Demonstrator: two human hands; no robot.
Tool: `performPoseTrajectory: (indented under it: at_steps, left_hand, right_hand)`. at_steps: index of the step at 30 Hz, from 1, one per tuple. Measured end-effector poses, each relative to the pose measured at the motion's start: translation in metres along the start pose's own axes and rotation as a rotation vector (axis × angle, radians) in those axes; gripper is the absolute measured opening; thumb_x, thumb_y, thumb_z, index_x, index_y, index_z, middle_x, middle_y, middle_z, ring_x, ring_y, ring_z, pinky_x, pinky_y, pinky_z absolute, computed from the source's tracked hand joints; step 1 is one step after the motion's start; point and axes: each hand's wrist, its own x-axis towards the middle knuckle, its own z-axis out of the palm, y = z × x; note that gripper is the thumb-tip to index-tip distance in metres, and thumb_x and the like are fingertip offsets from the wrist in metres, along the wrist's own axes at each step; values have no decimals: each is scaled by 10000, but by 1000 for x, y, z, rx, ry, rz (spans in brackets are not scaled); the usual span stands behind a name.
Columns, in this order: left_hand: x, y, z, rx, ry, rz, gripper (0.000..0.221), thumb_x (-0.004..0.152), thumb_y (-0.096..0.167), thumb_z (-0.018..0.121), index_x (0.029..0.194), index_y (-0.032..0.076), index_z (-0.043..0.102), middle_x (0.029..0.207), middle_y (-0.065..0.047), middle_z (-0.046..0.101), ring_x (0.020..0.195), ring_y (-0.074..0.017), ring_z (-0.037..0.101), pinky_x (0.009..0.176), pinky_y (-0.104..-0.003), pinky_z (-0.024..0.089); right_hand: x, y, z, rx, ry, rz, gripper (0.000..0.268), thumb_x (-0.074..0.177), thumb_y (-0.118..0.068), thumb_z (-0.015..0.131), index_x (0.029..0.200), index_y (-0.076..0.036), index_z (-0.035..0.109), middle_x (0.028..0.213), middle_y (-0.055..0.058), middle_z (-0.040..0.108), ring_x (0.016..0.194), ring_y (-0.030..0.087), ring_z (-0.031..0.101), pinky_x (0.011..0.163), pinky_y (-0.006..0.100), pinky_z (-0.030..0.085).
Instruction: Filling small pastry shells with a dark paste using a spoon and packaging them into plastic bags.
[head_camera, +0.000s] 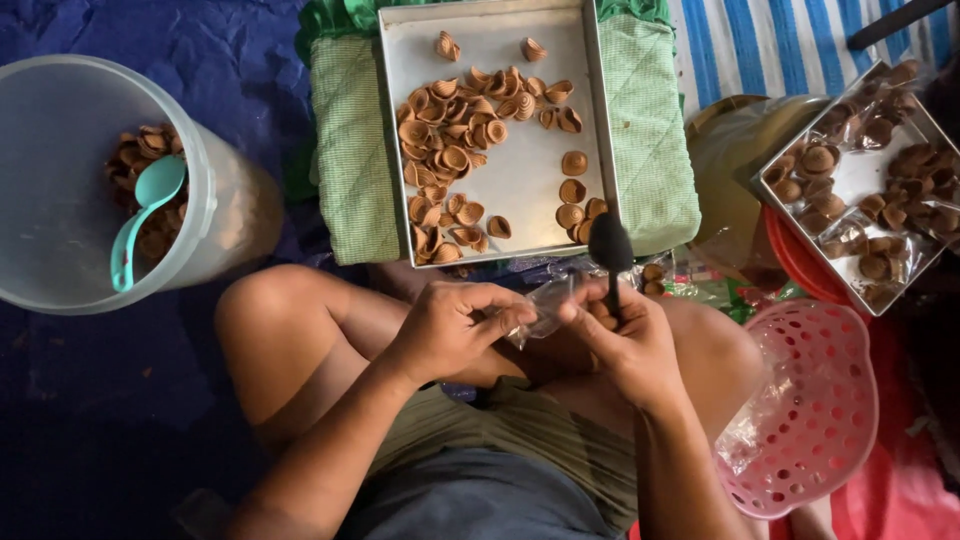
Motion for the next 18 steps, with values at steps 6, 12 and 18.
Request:
performPoseTrajectory:
  at_steps: [6,12,18]
  left_hand:
    - [-1,4,-5,22,-83,35,117,900,195,789,940,86,804,696,-116,764,675,-262,766,611,-351,580]
    - [0,2,-13,30,-138,61,193,872,212,828,1029,104,799,783,-109,790,727,-239,769,643,-341,589]
    - [-3,5,-7,-36,-199,49,243,905,221,799,1110,92,771,898,-151,788,814,-290,769,697,-391,594]
  right_hand:
    - [7,-7,0,-59,-134,8,99,856,-60,830,902,-4,763,591,-53,366,520,48,388,472,204,353]
    - [6,4,-5,-105,-217,-25,196,762,-22,890,882,7,738,600,-37,385,534,73,408,495,231,368]
    - [3,12,1,-61,-174,-18,209,759,2,893,907,4,745,602,-34,404,534,67,451,504,205,402]
